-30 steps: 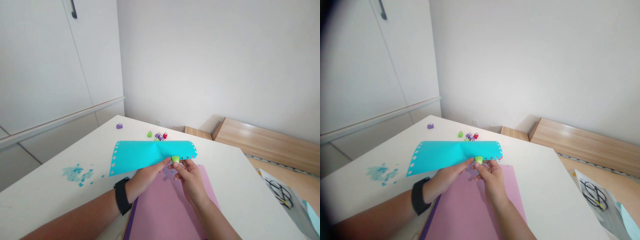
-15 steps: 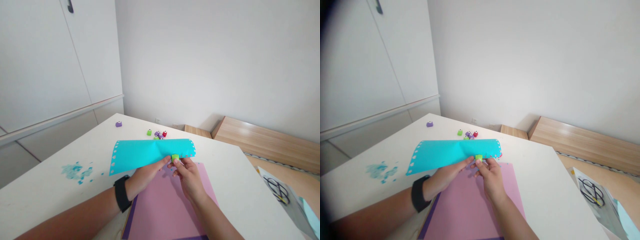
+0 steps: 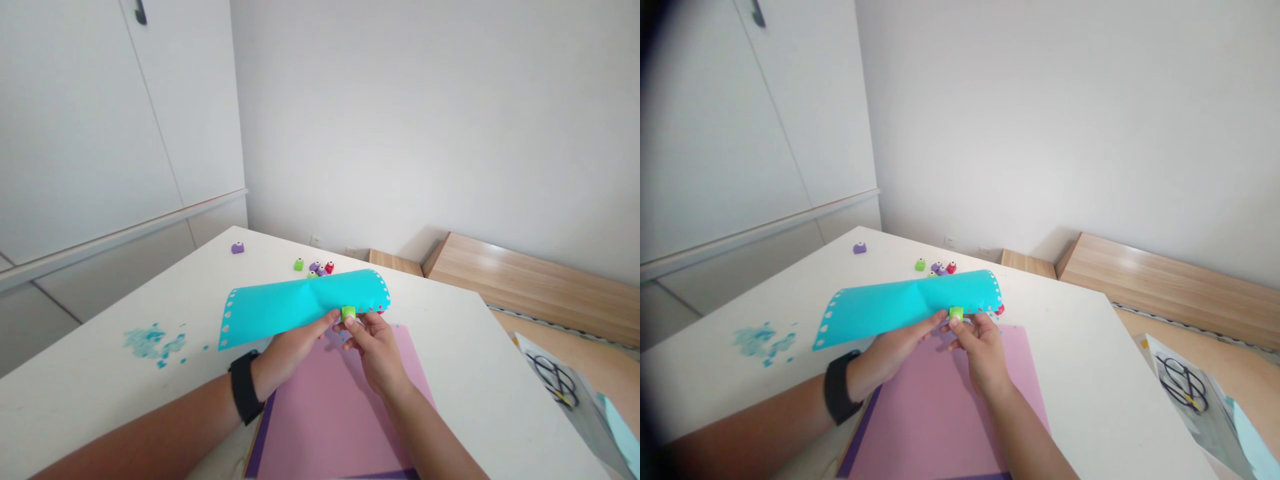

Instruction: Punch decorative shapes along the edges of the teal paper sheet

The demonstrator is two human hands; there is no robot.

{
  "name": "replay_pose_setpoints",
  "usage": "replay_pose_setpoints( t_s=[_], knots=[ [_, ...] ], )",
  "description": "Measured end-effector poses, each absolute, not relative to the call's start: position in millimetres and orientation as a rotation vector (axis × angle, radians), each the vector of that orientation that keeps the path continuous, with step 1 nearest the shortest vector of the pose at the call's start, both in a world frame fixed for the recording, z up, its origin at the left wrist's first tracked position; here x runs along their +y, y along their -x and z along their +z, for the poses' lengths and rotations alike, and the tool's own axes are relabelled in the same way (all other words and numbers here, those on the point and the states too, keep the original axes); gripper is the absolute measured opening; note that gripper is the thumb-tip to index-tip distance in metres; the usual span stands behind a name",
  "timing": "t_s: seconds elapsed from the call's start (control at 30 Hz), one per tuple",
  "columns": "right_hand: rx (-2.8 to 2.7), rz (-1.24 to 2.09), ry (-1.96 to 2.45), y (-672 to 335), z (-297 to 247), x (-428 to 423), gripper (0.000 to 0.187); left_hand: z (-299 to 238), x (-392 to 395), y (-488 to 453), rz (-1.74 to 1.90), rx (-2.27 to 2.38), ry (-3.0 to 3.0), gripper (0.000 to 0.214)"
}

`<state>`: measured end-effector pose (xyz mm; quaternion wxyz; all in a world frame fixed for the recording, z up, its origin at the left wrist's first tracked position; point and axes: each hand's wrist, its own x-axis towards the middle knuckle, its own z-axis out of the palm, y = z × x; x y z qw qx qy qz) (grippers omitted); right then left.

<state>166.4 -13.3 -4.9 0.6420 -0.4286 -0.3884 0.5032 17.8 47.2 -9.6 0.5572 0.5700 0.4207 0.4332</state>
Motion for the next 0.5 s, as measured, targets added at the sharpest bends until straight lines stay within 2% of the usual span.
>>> replay_pose_setpoints(
  t_s=[0.23,0.4,0.5],
  knots=[
    [-0.853,1.228,0.957,-179,2,-12,0.038,-12,50,-17,1.047,1.129,-1.216,0.048],
    [-0.6,1.147,0.971,-232,-2,-4,0.03,-9,51,-17,1.043,1.082,-1.195,0.054],
    [-0.552,1.036,1.158,-276,-12,0,0.032,-6,50,-16,1.041,1.04,-1.213,0.055]
  ],
)
